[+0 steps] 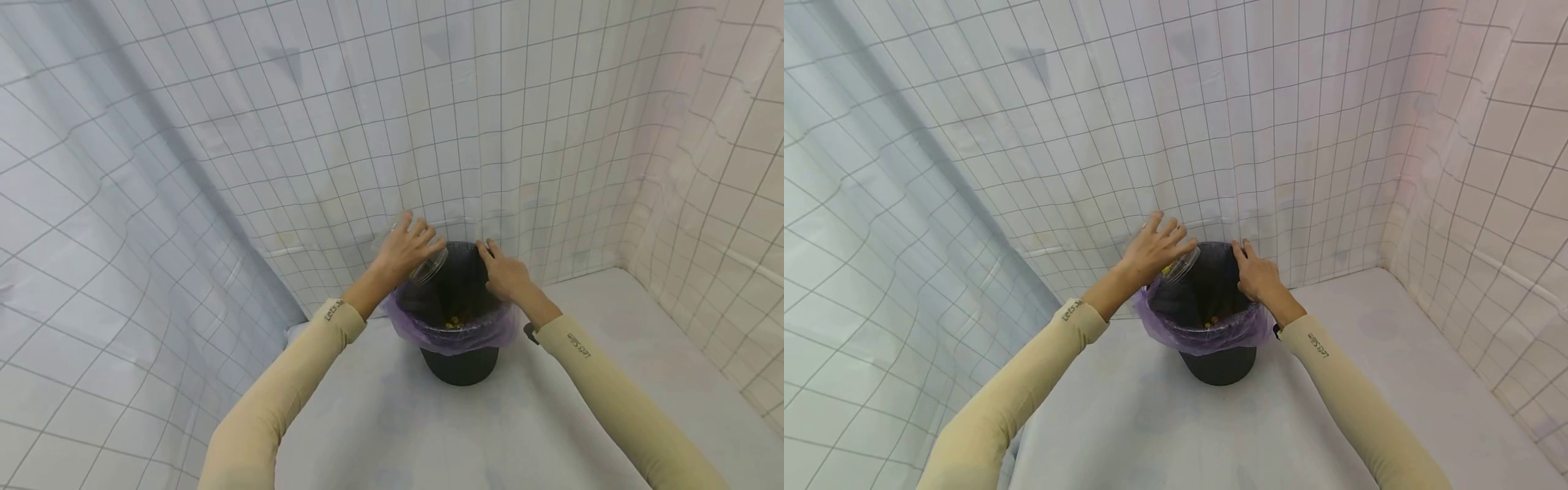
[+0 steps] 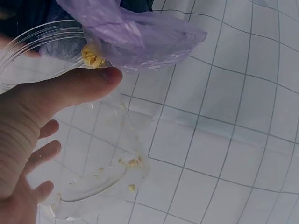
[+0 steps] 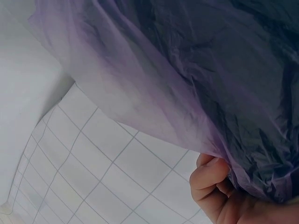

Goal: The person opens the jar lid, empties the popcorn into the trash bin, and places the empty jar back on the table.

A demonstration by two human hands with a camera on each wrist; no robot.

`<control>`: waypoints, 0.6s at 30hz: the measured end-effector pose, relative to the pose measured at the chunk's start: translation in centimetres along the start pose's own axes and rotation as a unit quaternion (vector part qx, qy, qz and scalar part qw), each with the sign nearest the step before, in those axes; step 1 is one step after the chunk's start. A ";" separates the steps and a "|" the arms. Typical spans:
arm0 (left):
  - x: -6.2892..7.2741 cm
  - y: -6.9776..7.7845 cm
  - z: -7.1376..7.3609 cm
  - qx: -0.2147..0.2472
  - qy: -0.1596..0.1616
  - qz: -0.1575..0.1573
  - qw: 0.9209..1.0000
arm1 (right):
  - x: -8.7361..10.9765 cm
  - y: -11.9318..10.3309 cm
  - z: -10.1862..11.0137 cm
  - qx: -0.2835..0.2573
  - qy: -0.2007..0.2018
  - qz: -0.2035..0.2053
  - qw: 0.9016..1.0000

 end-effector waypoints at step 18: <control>-0.4 2.8 0.1 -0.112 0.076 -0.118 0.984 | 0.0 -0.2 0.3 0.018 -0.002 0.002 1.000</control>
Point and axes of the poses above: each hand's wrist, its own x-axis away from the middle knuckle, its own z-axis out of the back of the hand, y = z × x, the point moved 3 cm from there along -x, towards the middle knuckle, and after that the axes turned 15 degrees about y, right-handed, at the moved point
